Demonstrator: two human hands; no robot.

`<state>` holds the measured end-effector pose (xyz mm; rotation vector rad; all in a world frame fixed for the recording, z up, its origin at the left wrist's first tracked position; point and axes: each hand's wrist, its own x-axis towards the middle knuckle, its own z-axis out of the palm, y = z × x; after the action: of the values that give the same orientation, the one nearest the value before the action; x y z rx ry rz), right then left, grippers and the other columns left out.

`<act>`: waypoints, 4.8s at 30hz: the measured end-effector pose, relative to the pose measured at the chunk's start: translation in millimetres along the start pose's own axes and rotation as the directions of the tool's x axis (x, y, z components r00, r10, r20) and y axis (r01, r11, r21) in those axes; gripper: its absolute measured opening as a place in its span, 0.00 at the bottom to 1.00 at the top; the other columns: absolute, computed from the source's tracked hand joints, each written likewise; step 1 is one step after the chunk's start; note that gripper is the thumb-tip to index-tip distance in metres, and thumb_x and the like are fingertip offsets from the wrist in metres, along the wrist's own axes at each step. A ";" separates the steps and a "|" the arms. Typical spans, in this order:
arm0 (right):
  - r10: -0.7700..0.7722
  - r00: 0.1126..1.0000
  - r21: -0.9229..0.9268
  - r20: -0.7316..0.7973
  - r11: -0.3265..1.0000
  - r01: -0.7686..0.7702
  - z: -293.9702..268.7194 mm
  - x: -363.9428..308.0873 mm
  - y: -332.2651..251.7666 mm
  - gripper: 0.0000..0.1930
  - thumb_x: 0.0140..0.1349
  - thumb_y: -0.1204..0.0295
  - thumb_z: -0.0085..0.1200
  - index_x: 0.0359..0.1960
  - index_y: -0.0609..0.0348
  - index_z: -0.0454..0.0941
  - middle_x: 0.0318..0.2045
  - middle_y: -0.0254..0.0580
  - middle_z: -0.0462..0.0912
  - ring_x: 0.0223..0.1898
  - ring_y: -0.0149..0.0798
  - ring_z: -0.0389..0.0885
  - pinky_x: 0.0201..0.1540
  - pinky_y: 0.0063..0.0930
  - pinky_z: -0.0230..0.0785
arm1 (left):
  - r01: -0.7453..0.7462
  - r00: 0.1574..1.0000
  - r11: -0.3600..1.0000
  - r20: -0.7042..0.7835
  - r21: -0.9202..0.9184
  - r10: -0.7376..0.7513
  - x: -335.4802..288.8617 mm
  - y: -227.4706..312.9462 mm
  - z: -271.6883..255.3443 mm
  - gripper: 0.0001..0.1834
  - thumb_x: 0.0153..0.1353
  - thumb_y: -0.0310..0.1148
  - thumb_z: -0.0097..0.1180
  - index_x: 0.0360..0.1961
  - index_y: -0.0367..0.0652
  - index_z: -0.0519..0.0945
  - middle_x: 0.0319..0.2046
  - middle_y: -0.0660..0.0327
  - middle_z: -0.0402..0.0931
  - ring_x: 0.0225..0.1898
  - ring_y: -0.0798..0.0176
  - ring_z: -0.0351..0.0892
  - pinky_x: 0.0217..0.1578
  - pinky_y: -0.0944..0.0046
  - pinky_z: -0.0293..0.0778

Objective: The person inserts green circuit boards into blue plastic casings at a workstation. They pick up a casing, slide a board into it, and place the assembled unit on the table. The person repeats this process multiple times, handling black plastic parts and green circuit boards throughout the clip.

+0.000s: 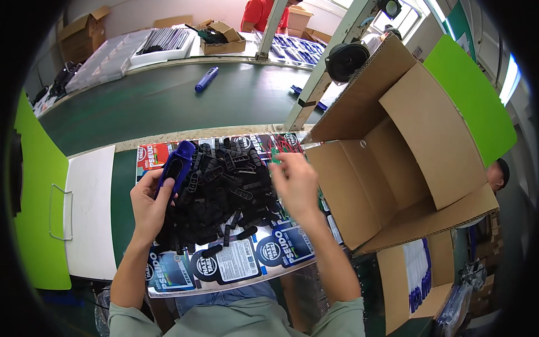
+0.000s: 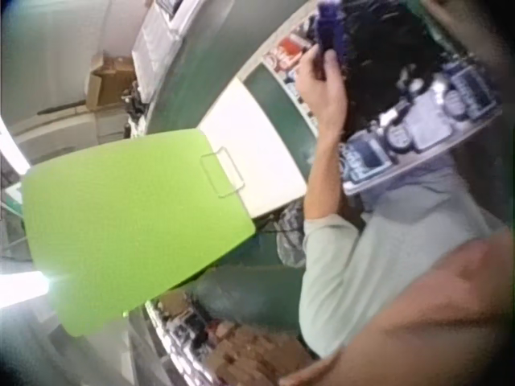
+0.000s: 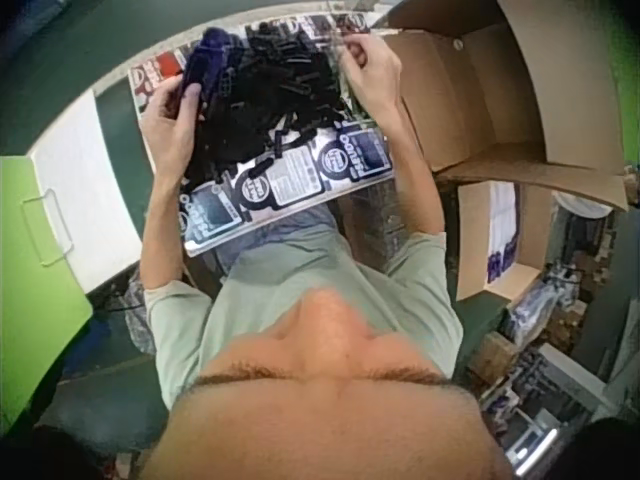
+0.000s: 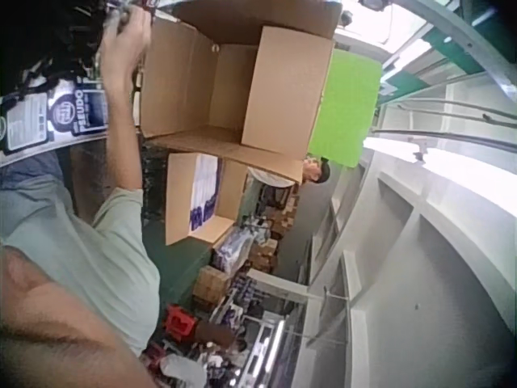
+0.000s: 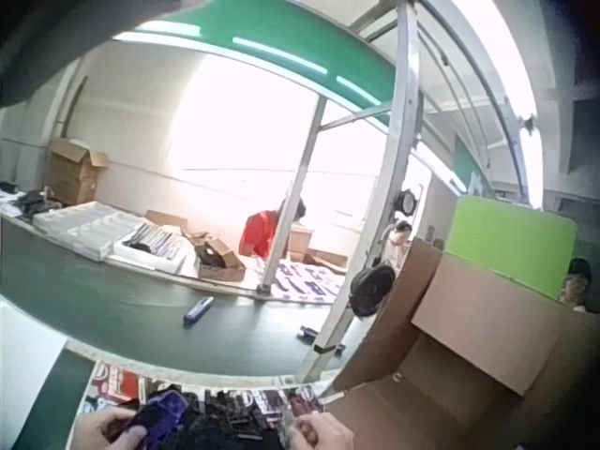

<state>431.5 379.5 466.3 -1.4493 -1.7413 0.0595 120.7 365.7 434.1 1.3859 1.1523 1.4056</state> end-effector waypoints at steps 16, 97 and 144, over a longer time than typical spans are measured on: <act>0.191 0.976 -0.144 0.102 0.974 -0.176 -48.4 17.5 3.5 0.08 0.61 0.72 0.63 0.36 0.65 0.80 0.26 0.47 0.85 0.23 0.41 0.84 0.31 0.37 0.75 | 0.051 0.998 0.995 0.049 -0.084 -0.047 1.9 -7.5 -3.6 0.15 0.73 0.30 0.61 0.56 0.35 0.81 0.38 0.62 0.84 0.31 0.74 0.81 0.27 0.74 0.76; -0.008 0.996 0.574 0.093 0.817 -0.047 91.4 5.6 -116.8 0.33 0.59 0.75 0.71 0.65 0.67 0.72 0.44 0.42 0.77 0.33 0.29 0.78 0.34 0.25 0.70 | 0.110 0.979 0.946 0.195 -0.306 -0.051 -1.3 -6.5 1.5 0.19 0.74 0.26 0.55 0.64 0.34 0.76 0.41 0.59 0.83 0.38 0.70 0.83 0.38 0.68 0.82; -0.061 0.998 0.292 -0.014 0.955 0.062 65.1 10.5 -49.5 0.09 0.68 0.79 0.60 0.48 0.62 0.83 0.42 0.46 0.83 0.33 0.41 0.79 0.36 0.32 0.72 | -0.118 0.897 0.138 0.046 0.983 0.439 367.4 -153.1 -104.7 0.24 0.66 0.42 0.61 0.60 0.44 0.81 0.57 0.49 0.78 0.58 0.44 0.76 0.58 0.47 0.74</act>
<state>352.8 401.8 456.4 -1.1776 -1.6920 0.2693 -7.3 752.4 375.5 2.4839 2.3285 0.9983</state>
